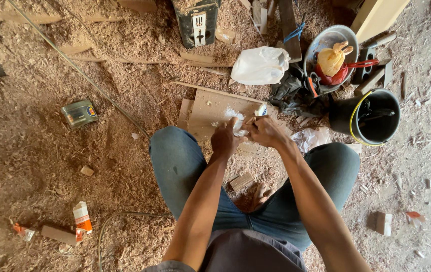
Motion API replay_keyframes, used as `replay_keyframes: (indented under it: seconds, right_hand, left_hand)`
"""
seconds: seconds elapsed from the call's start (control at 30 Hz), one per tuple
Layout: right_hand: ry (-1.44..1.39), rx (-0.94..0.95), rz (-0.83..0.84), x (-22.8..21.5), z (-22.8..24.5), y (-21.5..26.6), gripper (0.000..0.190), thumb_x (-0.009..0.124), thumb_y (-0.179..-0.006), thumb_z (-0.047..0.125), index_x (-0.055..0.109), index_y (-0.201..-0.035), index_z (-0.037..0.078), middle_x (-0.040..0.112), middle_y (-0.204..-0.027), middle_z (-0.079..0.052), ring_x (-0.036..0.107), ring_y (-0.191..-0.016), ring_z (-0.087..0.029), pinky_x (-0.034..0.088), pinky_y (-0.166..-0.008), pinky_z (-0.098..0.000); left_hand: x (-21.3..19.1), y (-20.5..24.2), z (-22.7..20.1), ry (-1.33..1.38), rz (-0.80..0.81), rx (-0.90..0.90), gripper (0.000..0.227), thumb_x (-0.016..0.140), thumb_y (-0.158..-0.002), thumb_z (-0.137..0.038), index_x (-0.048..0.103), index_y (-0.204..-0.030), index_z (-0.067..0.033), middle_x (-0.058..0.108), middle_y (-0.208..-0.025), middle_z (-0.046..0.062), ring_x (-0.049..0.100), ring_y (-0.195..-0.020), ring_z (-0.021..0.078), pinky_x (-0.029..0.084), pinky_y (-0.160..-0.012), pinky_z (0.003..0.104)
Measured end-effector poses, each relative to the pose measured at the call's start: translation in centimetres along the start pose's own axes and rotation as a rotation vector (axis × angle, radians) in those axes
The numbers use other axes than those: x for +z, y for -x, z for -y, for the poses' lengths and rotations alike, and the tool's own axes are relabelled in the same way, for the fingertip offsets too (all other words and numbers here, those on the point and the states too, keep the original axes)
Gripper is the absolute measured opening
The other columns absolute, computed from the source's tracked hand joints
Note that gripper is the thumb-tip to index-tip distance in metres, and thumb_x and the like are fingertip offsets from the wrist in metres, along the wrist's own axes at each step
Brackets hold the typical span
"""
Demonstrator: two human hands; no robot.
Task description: The person sits on the floor and mixes a reddish paste in a small container using a wooden stick. They add a white powder from a plastic bag into the container and continue stirring the mixture.
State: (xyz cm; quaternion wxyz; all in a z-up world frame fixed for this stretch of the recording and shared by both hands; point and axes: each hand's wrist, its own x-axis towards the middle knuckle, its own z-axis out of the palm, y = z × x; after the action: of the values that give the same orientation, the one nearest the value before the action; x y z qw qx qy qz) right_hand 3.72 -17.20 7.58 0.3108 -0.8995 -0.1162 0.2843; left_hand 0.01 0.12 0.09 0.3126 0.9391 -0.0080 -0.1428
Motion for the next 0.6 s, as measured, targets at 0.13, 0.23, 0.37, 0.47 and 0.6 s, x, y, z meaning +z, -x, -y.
replay_keyframes:
  seconds: [0.13, 0.23, 0.37, 0.47, 0.6]
  right_hand:
    - [0.010, 0.009, -0.043, -0.3, 0.6, 0.0, 0.033, 0.048, -0.107, 0.023, 0.075, -0.109, 0.004, 0.074, -0.089, -0.017, 0.030, -0.036, -0.008, 0.027, -0.030, -0.0255]
    - [-0.076, -0.040, -0.065, -0.4, 1.4, 0.5, 0.032, 0.050, -0.103, 0.021, 0.075, -0.100, 0.001, 0.072, -0.106, -0.012, 0.032, -0.034, -0.008, 0.028, -0.027, -0.0267]
    - [-0.033, 0.056, -0.008, -0.7, 1.8, 0.7, 0.031, 0.046, -0.107, 0.022, 0.069, -0.119, 0.005, 0.077, -0.084, -0.017, 0.034, -0.037, -0.008, 0.031, -0.031, -0.0255]
    - [-0.015, 0.022, -0.020, -0.6, 1.5, 0.6, 0.031, 0.048, -0.106, 0.022, 0.072, -0.113, 0.003, 0.075, -0.092, -0.015, 0.032, -0.035, -0.010, 0.029, -0.030, -0.0277]
    - [-0.077, -0.161, -0.083, -0.4, 0.9, 0.4, 0.029, 0.053, -0.103, 0.021, 0.074, -0.107, 0.002, 0.076, -0.089, -0.012, 0.041, -0.040, -0.004, 0.035, -0.031, -0.0243]
  left_hand:
    - [0.1, -0.2, -0.3, -0.016, -0.001, -0.019, 0.093, 0.091, -0.070, -0.050, 0.046, -0.148, -0.0227, 0.066, -0.122, 0.018, 0.067, -0.107, 0.0329, 0.062, -0.075, 0.041]
    - [0.2, -0.3, -0.3, -0.032, 0.018, -0.036, 0.094, 0.092, -0.069, -0.052, 0.045, -0.146, -0.0230, 0.065, -0.123, 0.019, 0.066, -0.108, 0.0343, 0.062, -0.073, 0.042]
    - [0.2, -0.2, -0.1, -0.032, 0.012, -0.026, 0.096, 0.090, -0.071, -0.053, 0.043, -0.149, -0.0225, 0.066, -0.122, 0.019, 0.067, -0.107, 0.0335, 0.062, -0.074, 0.042]
    - [0.1, -0.1, -0.2, -0.031, 0.007, -0.023, 0.095, 0.090, -0.071, -0.053, 0.044, -0.148, -0.0233, 0.065, -0.122, 0.020, 0.067, -0.108, 0.0341, 0.062, -0.074, 0.043]
    - [-0.3, -0.1, -0.4, -0.021, 0.014, -0.028, 0.094, 0.090, -0.070, -0.054, 0.045, -0.147, -0.0235, 0.066, -0.121, 0.020, 0.067, -0.108, 0.0350, 0.062, -0.074, 0.044]
